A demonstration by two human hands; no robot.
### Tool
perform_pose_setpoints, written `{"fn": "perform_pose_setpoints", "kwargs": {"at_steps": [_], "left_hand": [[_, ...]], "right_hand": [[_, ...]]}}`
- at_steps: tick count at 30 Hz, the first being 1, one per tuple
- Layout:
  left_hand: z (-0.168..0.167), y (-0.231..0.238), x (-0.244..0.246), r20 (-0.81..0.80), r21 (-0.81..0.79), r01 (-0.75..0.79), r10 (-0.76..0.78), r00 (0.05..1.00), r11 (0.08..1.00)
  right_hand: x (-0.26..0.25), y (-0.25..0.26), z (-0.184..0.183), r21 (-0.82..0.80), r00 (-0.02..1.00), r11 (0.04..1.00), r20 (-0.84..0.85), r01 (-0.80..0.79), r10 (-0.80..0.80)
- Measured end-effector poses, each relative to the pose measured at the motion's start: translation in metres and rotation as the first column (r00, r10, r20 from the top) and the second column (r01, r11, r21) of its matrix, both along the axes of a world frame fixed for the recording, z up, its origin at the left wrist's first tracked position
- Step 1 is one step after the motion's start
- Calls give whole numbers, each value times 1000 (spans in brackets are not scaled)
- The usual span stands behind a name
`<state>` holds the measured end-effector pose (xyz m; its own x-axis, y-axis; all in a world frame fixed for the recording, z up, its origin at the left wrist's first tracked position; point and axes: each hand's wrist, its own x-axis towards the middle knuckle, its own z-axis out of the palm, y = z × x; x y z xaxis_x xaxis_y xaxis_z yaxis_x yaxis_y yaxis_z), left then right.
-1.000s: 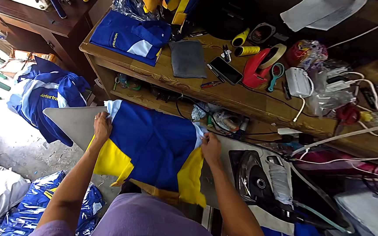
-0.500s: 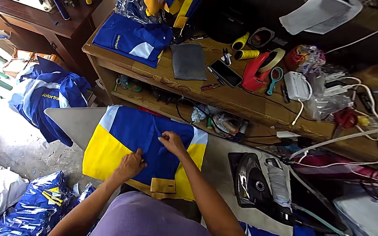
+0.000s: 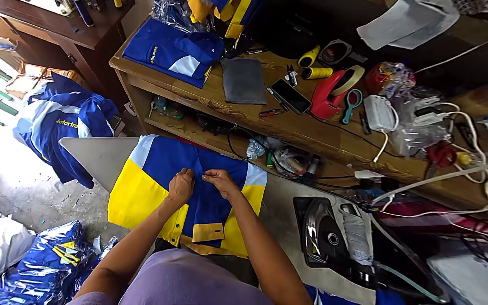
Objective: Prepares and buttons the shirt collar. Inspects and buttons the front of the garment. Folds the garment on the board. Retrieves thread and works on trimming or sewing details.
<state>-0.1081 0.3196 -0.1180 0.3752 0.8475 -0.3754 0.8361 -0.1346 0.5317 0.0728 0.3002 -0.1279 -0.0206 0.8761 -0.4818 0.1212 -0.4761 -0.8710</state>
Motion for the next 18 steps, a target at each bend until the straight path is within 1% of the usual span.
{"fn": "perform_pose_setpoints", "kwargs": {"at_steps": [3,4,6,8,10,12,13,18], "left_hand": [[0,4,2,18,-16,-47,47,999,999],[0,6,2,49,-29,-52,53,997,998],[-1,12,-2,162,-91,-88,102,981,992],[-2,19,-9,312,-225,-150,217,925,963],[-2,22,-14,461,-374,-196,365,809,907],[-2,22,-16,551,-473,-207,471,689,856],[-2,21,-16,567,-494,-204,491,661,845],[-3,18,-14,582,-480,-218,495,645,850]], "right_hand": [[-2,2,1,-7,999,1000,-32,2,-2],[-2,2,1,-12,999,1000,-46,5,-5],[-3,4,2,-25,997,999,-78,27,-28],[-4,6,2,-22,993,999,-109,50,-52],[-4,7,1,-9,990,999,-136,46,-47],[-6,7,-1,17,989,1000,-148,26,-23],[-7,6,-2,29,989,999,-147,21,-17],[-13,3,-3,52,993,998,-117,25,-19]]}}
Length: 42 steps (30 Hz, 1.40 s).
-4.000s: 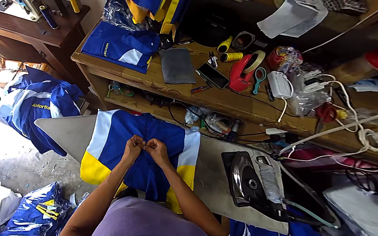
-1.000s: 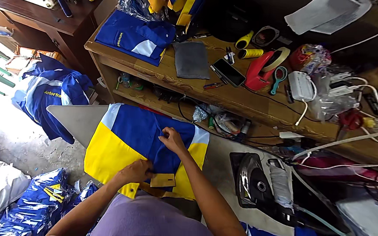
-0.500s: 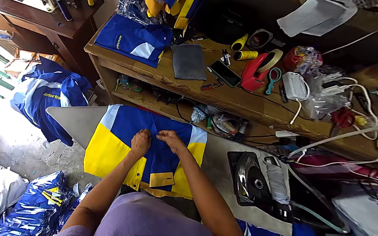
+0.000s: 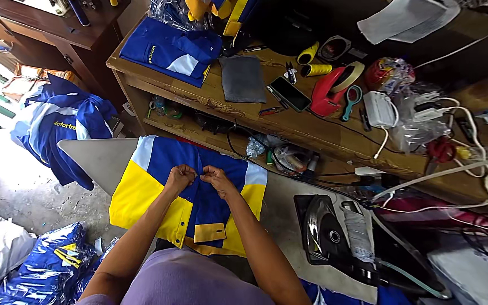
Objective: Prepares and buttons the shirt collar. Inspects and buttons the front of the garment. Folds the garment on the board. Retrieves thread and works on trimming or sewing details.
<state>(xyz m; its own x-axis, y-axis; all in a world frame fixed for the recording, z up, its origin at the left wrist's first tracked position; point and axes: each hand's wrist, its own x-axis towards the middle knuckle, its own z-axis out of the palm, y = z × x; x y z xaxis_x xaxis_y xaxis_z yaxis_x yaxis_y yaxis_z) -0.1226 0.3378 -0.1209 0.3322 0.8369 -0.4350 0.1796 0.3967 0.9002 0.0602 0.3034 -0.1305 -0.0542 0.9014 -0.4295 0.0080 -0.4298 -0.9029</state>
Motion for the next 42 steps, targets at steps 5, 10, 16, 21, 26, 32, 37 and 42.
{"fn": "perform_pose_setpoints", "kwargs": {"at_steps": [5,10,16,21,26,32,37,42], "left_hand": [[2,0,1,-7,21,-13,13,1000,1000],[3,-1,3,-136,77,61,-50,989,995],[0,-3,3,-179,108,90,-70,981,990],[-6,-1,2,-206,162,127,-92,974,978],[-4,-4,4,-290,205,213,-148,945,955],[-6,-4,0,-199,160,142,-109,974,977],[-10,-3,0,-197,162,169,-136,971,972],[-13,-5,-1,-186,159,183,-152,971,970]], "right_hand": [[-3,-1,-1,10,999,1000,48,-1,0],[-2,-3,0,65,992,997,121,-37,29],[5,-1,10,141,994,988,95,-62,49],[-2,2,13,-31,997,997,13,76,-76],[-8,1,6,-104,988,992,139,74,-59],[-3,-6,-5,-143,995,986,-20,89,-93],[-8,2,1,-195,997,978,-11,70,-73],[-9,6,1,-204,996,979,85,21,-4]]}}
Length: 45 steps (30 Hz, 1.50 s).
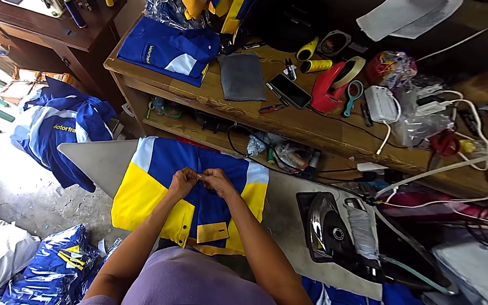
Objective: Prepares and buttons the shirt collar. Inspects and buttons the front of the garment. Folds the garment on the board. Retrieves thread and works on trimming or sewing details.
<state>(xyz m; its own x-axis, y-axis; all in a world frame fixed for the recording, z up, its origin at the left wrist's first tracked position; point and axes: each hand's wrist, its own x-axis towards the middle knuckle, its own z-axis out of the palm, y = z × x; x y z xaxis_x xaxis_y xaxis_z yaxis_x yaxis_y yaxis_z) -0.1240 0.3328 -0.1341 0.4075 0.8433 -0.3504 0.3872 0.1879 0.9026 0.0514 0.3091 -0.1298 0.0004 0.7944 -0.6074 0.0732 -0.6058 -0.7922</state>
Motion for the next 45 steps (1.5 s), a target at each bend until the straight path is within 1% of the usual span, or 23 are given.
{"fn": "perform_pose_setpoints", "kwargs": {"at_steps": [6,11,18,24,27,32,36,38,40,43,45], "left_hand": [[3,0,-9,56,-33,-55,57,997,998],[9,0,-7,134,-82,-58,68,989,995],[10,-1,-5,126,-71,-48,57,990,996],[7,-5,-3,110,10,-48,46,993,999],[7,-8,-2,64,83,-41,36,997,996],[14,-13,5,-112,194,-56,79,991,979],[20,-14,9,-188,256,-31,81,979,966],[19,-14,10,-199,284,-16,75,977,959],[17,-12,9,-183,272,-19,71,981,962],[13,-12,5,-139,245,-43,79,987,969],[10,-12,3,-118,243,-43,74,990,969]], "right_hand": [[4,-7,-2,38,989,996,-123,82,-77],[5,-10,-3,42,977,993,-190,111,-101],[6,-14,-1,26,946,987,-290,158,-144],[4,-16,0,-4,920,974,-328,227,-216],[-1,-17,-1,5,922,968,-306,250,-237],[-7,-19,1,78,950,965,-212,249,-228],[-9,-20,11,139,981,973,-83,185,-175],[-4,-20,22,120,994,988,-57,100,-94],[1,-17,32,106,999,994,-40,7,-3],[3,-10,31,103,996,991,26,-86,83],[2,-8,27,116,991,986,80,-117,108]]}}
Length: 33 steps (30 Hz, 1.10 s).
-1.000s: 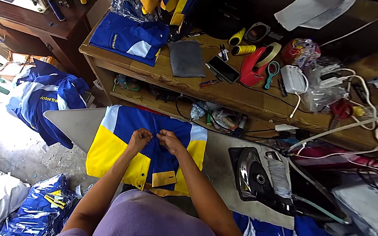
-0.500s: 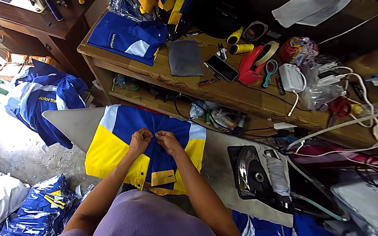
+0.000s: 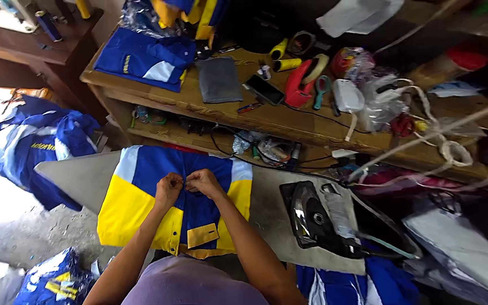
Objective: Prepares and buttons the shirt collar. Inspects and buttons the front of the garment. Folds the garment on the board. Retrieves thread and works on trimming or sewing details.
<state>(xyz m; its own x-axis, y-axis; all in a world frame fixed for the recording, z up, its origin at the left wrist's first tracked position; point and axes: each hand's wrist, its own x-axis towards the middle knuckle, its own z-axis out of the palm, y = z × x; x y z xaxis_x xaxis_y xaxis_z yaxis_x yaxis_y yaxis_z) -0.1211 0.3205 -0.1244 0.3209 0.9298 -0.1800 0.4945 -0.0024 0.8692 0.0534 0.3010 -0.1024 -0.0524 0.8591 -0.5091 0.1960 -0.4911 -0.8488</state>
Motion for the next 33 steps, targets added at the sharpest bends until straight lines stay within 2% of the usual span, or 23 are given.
{"fn": "perform_pose_setpoints", "kwargs": {"at_steps": [3,7,13,20,25,33], "left_hand": [[0,0,-1,23,-2,33,-33,999,999],[3,3,-3,99,-99,55,-45,994,994],[-5,2,4,152,-46,-51,57,987,998],[-13,-1,5,264,-176,-103,148,953,979],[-11,2,3,249,-249,-125,188,950,960],[-7,4,5,191,-171,-131,163,968,977]], "right_hand": [[0,0,1,65,994,997,100,-39,33],[-4,-4,-2,193,970,980,242,-49,1],[-28,-15,4,262,903,960,430,-101,-22],[-42,-24,4,303,873,946,485,-112,-51],[-46,-23,-1,314,883,946,463,-82,-77],[-51,-28,-2,348,887,936,446,-45,-123]]}}
